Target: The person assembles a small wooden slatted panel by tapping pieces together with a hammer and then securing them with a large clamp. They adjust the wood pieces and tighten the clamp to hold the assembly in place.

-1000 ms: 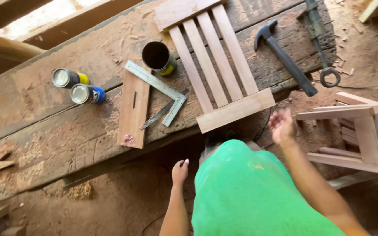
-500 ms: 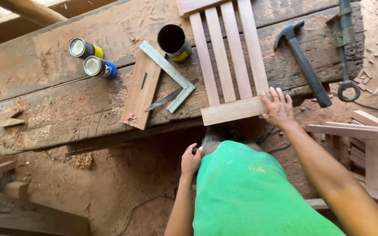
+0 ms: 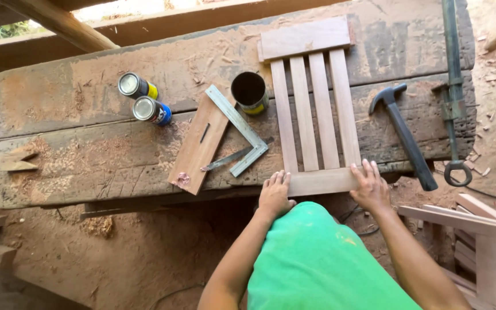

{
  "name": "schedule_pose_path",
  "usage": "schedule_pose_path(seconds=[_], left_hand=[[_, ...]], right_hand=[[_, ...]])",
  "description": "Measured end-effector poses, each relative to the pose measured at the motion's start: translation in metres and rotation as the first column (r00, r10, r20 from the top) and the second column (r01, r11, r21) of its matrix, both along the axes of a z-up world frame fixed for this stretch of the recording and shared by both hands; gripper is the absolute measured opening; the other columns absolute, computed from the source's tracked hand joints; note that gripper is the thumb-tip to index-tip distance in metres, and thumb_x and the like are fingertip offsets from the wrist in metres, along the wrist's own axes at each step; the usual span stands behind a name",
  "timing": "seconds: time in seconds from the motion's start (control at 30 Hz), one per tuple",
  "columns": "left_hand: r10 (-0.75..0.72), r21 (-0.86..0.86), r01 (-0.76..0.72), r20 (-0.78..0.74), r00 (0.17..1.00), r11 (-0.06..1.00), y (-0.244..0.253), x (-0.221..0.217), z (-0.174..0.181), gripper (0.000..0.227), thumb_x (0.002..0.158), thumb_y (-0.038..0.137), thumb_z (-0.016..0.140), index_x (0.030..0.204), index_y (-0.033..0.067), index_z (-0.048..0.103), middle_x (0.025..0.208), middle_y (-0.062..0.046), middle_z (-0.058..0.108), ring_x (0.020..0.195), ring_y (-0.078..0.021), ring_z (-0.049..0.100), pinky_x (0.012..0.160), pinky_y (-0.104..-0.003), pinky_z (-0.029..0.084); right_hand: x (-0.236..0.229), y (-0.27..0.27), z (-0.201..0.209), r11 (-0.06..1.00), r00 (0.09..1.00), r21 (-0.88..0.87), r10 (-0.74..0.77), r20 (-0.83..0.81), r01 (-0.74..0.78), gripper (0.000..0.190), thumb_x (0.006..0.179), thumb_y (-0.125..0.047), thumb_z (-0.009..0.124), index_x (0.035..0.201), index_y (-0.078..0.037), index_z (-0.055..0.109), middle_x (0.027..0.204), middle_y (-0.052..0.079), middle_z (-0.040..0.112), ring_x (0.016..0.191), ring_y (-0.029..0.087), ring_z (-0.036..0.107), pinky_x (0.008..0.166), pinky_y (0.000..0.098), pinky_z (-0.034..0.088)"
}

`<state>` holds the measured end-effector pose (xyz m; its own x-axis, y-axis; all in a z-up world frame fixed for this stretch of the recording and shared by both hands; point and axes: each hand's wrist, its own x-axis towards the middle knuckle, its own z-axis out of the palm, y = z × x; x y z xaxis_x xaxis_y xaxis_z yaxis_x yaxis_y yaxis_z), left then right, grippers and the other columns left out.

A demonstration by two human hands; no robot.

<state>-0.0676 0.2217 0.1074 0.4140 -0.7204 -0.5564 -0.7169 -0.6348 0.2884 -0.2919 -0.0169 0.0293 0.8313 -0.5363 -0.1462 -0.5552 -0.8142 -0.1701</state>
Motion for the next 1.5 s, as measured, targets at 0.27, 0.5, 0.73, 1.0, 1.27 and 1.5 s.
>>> schedule_pose_path(seconds=[0.27, 0.5, 0.73, 1.0, 1.27, 1.5], left_hand=[[-0.259, -0.023, 0.259, 0.000, 0.966, 0.966, -0.001, 0.041, -0.057, 0.091, 0.080, 0.051, 0.075, 0.155, 0.0153, 0.038, 0.142, -0.009, 0.055, 0.138, -0.0297, 0.047, 0.112, -0.050, 0.041], [-0.333, -0.035, 0.331, -0.054, 0.942, 0.943, -0.018, 0.065, -0.064, 0.083, 0.080, 0.043, 0.074, 0.154, 0.0214, 0.043, 0.135, -0.010, 0.061, 0.130, -0.0320, 0.056, 0.106, -0.053, 0.045], [-0.369, 0.045, 0.377, -0.130, 0.920, 0.925, -0.026, 0.075, -0.059, 0.088, 0.085, 0.042, 0.070, 0.161, 0.0189, 0.032, 0.142, -0.015, 0.059, 0.138, -0.0357, 0.052, 0.110, -0.055, 0.043], [-0.371, 0.040, 0.378, -0.128, 0.920, 0.925, -0.024, 0.077, -0.054, 0.087, 0.085, 0.045, 0.069, 0.160, 0.0209, 0.034, 0.141, -0.014, 0.059, 0.138, -0.0354, 0.052, 0.109, -0.055, 0.043], [-0.345, 0.019, 0.347, -0.058, 0.937, 0.938, -0.016, 0.067, -0.046, 0.081, 0.087, 0.044, 0.068, 0.158, 0.0198, 0.037, 0.137, -0.014, 0.060, 0.134, -0.0357, 0.055, 0.107, -0.054, 0.045], [-0.340, 0.055, 0.343, -0.048, 0.939, 0.938, -0.018, 0.060, -0.032, 0.094, 0.079, 0.047, 0.078, 0.159, 0.0184, 0.036, 0.137, -0.015, 0.057, 0.133, -0.0360, 0.054, 0.105, -0.052, 0.047]], right_hand=[[0.009, 0.017, -0.005, 0.990, 0.979, 0.011, -0.135, -0.155, 0.138, 0.090, 0.069, -0.031, 0.081, 0.153, -0.023, 0.049, 0.165, 0.015, 0.038, 0.152, 0.038, 0.037, 0.109, 0.0571, 0.048], [0.017, 0.013, -0.008, 0.956, 0.938, 0.131, -0.223, -0.266, 0.264, 0.113, 0.061, -0.048, 0.090, 0.157, -0.019, 0.038, 0.168, 0.014, 0.029, 0.156, 0.037, 0.027, 0.112, 0.0598, 0.044], [0.032, 0.015, 0.015, 0.918, 0.920, 0.228, -0.250, -0.301, 0.324, 0.099, 0.073, -0.053, 0.082, 0.156, -0.016, 0.043, 0.165, 0.017, 0.033, 0.154, 0.041, 0.029, 0.115, 0.0592, 0.041], [0.022, -0.001, 0.021, 0.781, 0.866, 0.382, -0.483, -0.130, 0.493, 0.075, 0.083, -0.036, 0.076, 0.152, -0.019, 0.052, 0.164, 0.016, 0.037, 0.142, 0.045, 0.045, 0.108, 0.0591, 0.048], [0.015, 0.001, 0.010, 0.774, 0.816, 0.311, -0.421, -0.397, 0.551, 0.096, 0.083, -0.050, 0.073, 0.164, -0.032, 0.025, 0.159, 0.031, 0.032, 0.140, 0.050, 0.047, 0.104, 0.0648, 0.046], [0.029, -0.002, 0.024, 0.758, 0.822, 0.347, -0.424, -0.381, 0.552, 0.098, 0.084, -0.039, 0.076, 0.165, -0.019, 0.024, 0.155, 0.038, 0.031, 0.136, 0.058, 0.047, 0.105, 0.0676, 0.042]])
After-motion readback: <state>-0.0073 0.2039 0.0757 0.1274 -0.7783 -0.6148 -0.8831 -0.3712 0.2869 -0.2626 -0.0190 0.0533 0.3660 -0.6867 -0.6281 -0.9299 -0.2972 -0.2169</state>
